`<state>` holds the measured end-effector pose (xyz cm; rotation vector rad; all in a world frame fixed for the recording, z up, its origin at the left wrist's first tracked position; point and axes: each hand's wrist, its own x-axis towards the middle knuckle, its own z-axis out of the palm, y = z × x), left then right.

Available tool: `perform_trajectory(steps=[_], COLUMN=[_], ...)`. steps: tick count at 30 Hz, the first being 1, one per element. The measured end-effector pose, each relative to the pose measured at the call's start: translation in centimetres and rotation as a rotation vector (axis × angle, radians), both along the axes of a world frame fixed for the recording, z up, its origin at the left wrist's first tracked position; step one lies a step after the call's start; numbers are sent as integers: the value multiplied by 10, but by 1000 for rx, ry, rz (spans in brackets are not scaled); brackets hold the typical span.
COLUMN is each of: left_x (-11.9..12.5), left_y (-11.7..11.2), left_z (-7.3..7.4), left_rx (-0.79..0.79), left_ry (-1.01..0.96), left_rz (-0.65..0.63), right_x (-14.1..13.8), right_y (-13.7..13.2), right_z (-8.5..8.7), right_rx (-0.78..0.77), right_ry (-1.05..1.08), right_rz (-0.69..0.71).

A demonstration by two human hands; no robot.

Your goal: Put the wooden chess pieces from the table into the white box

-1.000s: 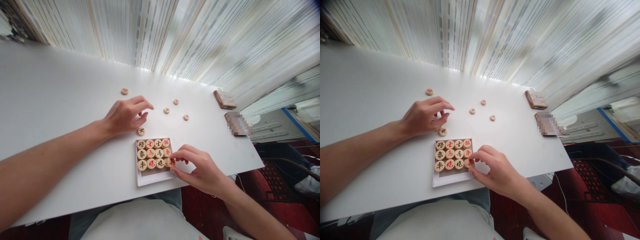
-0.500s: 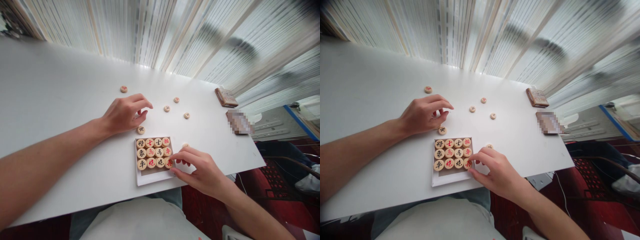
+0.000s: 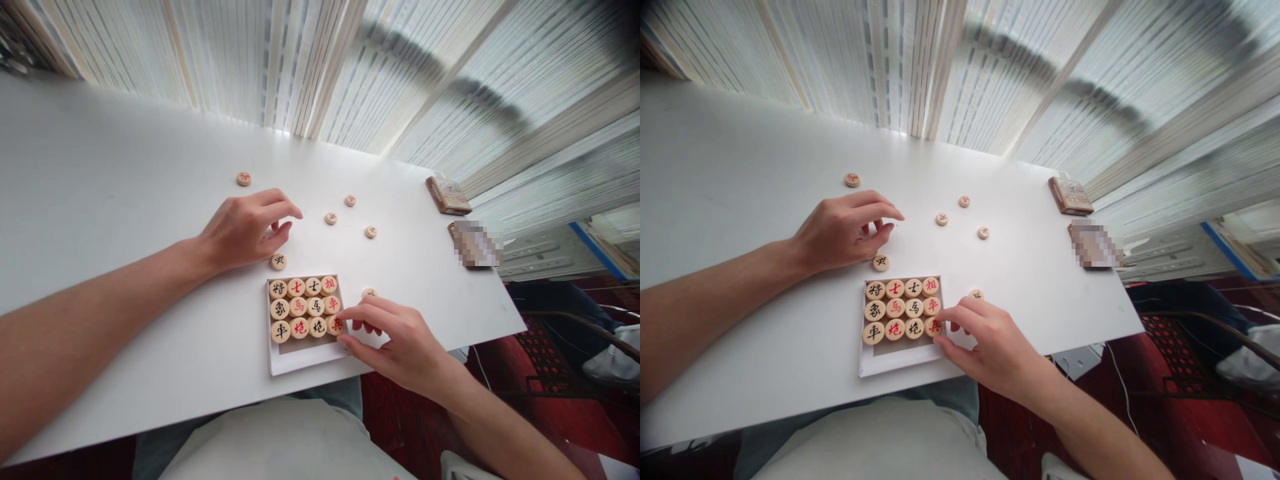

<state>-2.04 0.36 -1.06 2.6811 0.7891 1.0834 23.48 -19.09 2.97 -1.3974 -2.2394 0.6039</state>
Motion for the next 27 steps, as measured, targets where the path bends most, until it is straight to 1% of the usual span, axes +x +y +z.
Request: perform_trajectory(steps=[3,5,7,9,11,14,16,19,22,25,27], left_x=[-1,-1,-2,-4,-6,-9,-11,-14,-16,-17,-17], left_y=[0,0,0,2,5,9,11,14,17,19,19], left_z=[0,2,3,5,7,9,11,11,10,8,8], left_rx=[-17,-19,-27,-63,-122,-254,-348,-450,-513,-524,-518], left_ry=[-2,-11,-48,-126,-212,-303,-351,-421,-457,-482,-494], left_rz=[0,-2,-4,18,87,206,256,270,273,283,273], right_x=[11,22,34,46,54,60,62,63,60,52,45], right_y=[3,6,12,21,34,62,84,118,147,169,180], right_z=[7,13,19,23,26,35,45,62,76,84,84], right_rx=[41,107,167,184,162,100,41,-40,-57,-81,-82], right_ry=[12,37,87,166,261,366,381,318,212,107,62], right_rz=[-52,-146,-270,-378,-431,-436,-425,-382,-351,-319,-310])
